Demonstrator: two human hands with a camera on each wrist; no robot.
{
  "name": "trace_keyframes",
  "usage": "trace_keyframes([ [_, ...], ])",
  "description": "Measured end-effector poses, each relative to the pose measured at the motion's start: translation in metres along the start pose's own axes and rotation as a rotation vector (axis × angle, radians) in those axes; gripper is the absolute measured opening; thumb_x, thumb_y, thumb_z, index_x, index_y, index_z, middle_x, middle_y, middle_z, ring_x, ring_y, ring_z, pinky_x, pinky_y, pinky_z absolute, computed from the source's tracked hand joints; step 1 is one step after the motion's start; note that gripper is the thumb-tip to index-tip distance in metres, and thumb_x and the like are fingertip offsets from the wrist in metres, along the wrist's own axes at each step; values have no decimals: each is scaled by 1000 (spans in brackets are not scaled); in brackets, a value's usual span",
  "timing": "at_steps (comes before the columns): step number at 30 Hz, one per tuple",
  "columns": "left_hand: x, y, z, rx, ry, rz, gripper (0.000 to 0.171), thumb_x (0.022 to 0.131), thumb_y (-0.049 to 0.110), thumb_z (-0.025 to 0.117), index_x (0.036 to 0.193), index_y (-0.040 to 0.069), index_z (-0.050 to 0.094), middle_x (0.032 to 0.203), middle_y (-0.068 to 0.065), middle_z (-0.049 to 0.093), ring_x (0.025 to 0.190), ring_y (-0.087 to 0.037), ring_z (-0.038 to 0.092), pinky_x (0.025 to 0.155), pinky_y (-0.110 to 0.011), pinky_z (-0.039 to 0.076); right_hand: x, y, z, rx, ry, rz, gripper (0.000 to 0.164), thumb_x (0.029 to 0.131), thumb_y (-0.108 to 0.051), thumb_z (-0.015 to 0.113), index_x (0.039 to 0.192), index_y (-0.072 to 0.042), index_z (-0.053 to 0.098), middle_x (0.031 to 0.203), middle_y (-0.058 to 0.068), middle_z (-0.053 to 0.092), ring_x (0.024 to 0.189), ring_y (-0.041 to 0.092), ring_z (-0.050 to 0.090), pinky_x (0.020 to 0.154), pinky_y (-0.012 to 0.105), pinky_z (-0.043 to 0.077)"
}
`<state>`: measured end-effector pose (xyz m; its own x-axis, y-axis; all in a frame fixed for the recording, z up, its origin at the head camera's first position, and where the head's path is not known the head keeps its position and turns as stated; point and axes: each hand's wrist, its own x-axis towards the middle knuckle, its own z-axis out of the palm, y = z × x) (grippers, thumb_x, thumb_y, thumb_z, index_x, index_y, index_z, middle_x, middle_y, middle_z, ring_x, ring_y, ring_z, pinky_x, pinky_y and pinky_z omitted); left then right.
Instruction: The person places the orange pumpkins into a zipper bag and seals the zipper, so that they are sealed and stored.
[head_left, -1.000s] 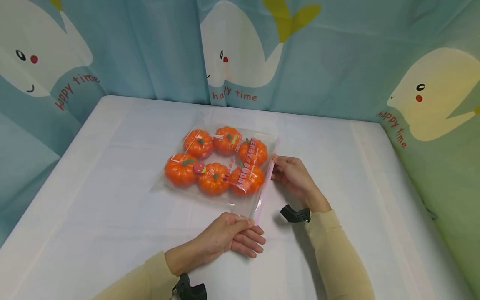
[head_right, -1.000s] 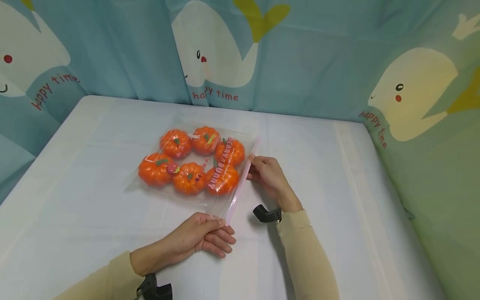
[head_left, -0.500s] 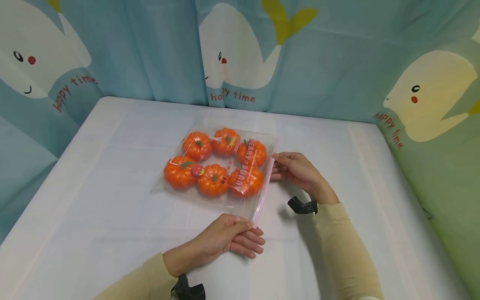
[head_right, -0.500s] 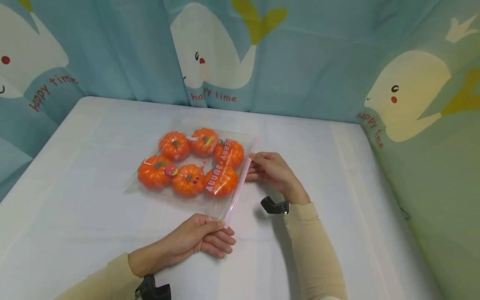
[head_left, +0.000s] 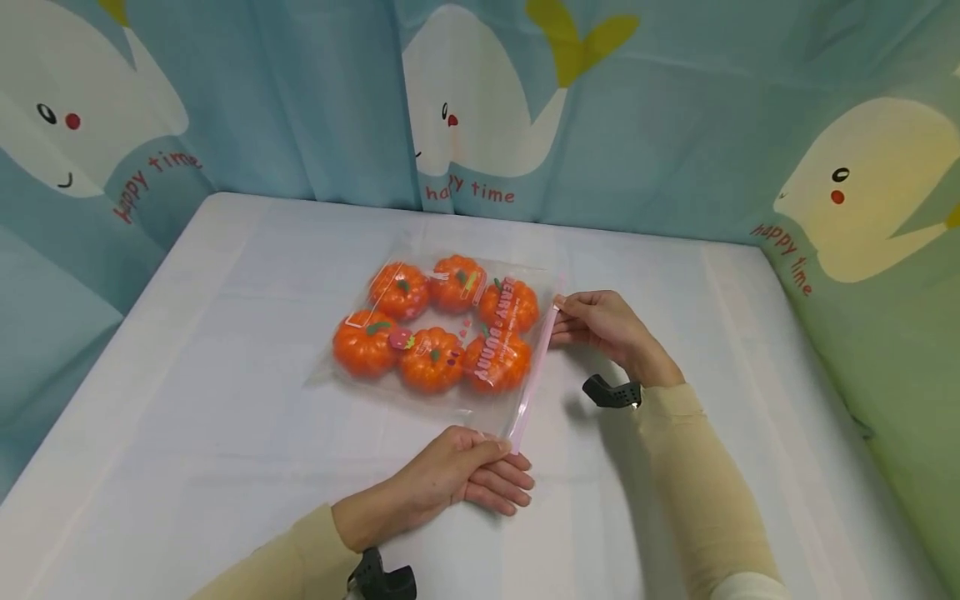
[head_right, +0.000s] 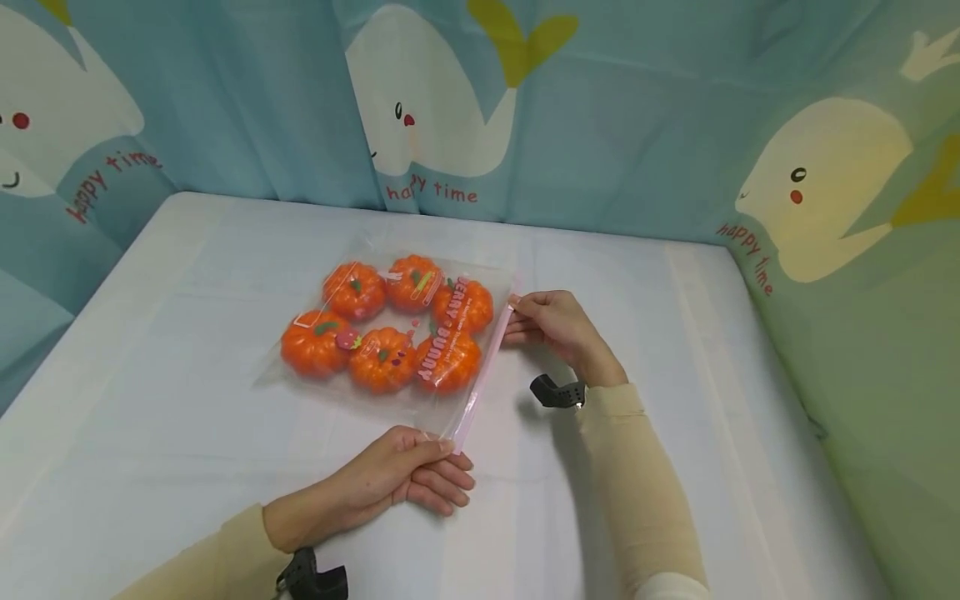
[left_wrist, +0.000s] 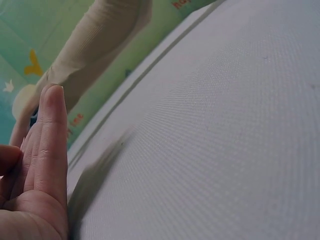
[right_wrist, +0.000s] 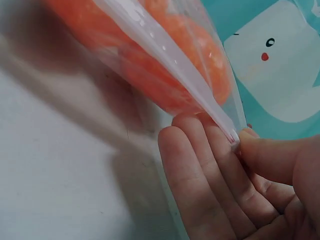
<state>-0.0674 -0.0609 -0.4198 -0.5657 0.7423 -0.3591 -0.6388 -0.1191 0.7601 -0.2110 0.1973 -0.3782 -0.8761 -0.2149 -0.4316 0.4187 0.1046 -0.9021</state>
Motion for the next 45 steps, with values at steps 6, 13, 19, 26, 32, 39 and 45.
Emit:
trace_keyframes([
  [6,1,-1,0,5,-30,28,42,102,24,54,119,-14,60,108,-23,73,90,-23,76,81,-39,61,7,-8,-6,-28,71,7,32,102,-17,54,115,12,56,80,6,74,76,17,74,78,32,61],
  [13,1,-3,1,4,-37,33,41,102,23,55,118,-15,60,108,-25,73,88,-22,76,81,-40,61,16,-14,-10,-52,203,-23,35,101,-18,56,120,11,56,77,1,70,73,11,69,74,26,61],
  [19,2,-4,0,-3,-27,28,40,103,23,53,117,-13,61,108,-23,73,90,-24,76,81,-40,61,22,-13,-9,-58,234,2,38,102,-20,56,125,11,55,76,0,69,70,10,68,72,23,60],
  [26,2,-2,-2,4,-11,21,39,103,24,53,118,-11,62,109,-23,73,95,-29,75,82,-41,60,24,-12,-8,-58,235,-7,39,102,-21,56,125,10,55,79,0,68,72,10,68,72,23,61],
  [32,2,-2,-3,-1,-4,14,40,103,25,54,119,-10,62,110,-23,73,96,-29,75,83,-41,60,27,-11,-7,-59,234,1,41,102,-22,56,127,9,54,82,1,68,75,11,68,75,24,61],
  [39,3,-4,-2,-4,13,25,42,102,28,55,120,-9,62,110,-24,72,97,-29,74,82,-41,61,26,-10,-5,-77,251,-17,37,102,-24,55,123,6,55,83,1,67,75,10,67,75,23,60],
  [45,1,-4,-2,4,17,24,41,103,27,54,121,-9,62,110,-23,72,96,-29,75,82,-41,61,20,-3,-2,-64,227,-11,36,103,-26,54,124,3,54,88,1,66,78,11,67,78,26,61],
])
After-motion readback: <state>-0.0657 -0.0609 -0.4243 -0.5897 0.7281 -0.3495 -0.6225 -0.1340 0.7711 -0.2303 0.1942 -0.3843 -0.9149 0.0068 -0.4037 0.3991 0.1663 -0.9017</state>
